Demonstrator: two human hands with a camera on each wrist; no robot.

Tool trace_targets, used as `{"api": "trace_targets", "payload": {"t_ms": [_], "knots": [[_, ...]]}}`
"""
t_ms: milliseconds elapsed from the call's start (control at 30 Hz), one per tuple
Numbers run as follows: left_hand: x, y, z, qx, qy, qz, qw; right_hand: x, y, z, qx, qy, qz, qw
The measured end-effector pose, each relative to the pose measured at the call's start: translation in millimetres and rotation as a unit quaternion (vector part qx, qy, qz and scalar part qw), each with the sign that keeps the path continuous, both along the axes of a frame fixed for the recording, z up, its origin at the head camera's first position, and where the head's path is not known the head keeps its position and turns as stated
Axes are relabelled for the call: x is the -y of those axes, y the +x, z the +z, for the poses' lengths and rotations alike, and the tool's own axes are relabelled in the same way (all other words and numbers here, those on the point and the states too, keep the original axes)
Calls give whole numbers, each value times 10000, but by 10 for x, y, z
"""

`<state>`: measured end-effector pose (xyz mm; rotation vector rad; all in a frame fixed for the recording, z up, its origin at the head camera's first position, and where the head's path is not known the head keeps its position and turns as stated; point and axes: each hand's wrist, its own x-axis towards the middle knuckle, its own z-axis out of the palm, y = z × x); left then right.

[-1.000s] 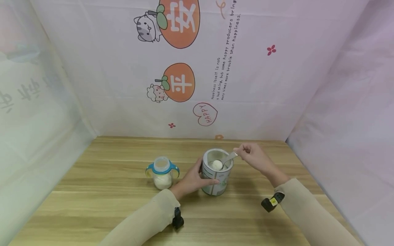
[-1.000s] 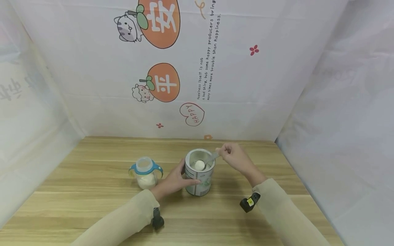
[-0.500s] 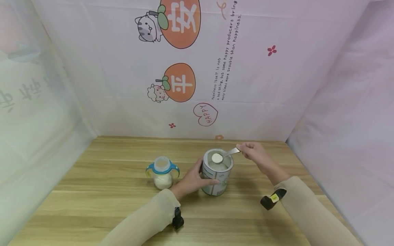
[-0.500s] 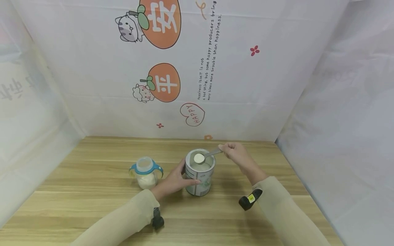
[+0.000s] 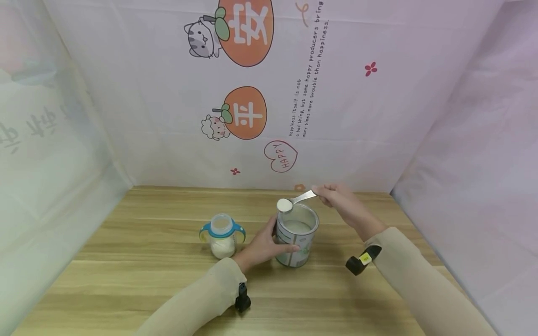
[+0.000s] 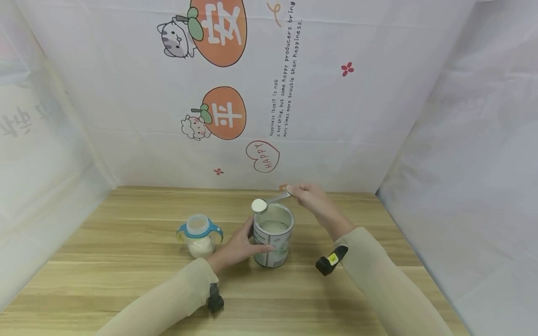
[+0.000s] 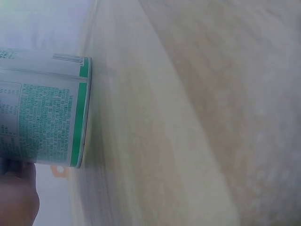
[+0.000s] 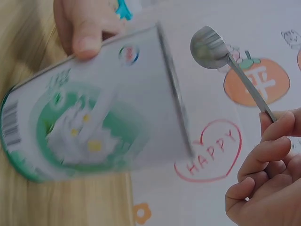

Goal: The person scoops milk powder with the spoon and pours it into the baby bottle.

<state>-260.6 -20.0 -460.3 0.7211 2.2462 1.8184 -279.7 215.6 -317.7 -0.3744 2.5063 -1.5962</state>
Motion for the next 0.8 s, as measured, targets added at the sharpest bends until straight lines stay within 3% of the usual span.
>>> {"api": "trace_targets", "payload": {"t_ms": [433,800], "knots": [[25,-4,29,3,-153,31,9999,622,-43,252,-222,102,67,9997],[29,5,13,94,-132,-16,9999,1140,-80,189,-389,270,267,9985]]}}
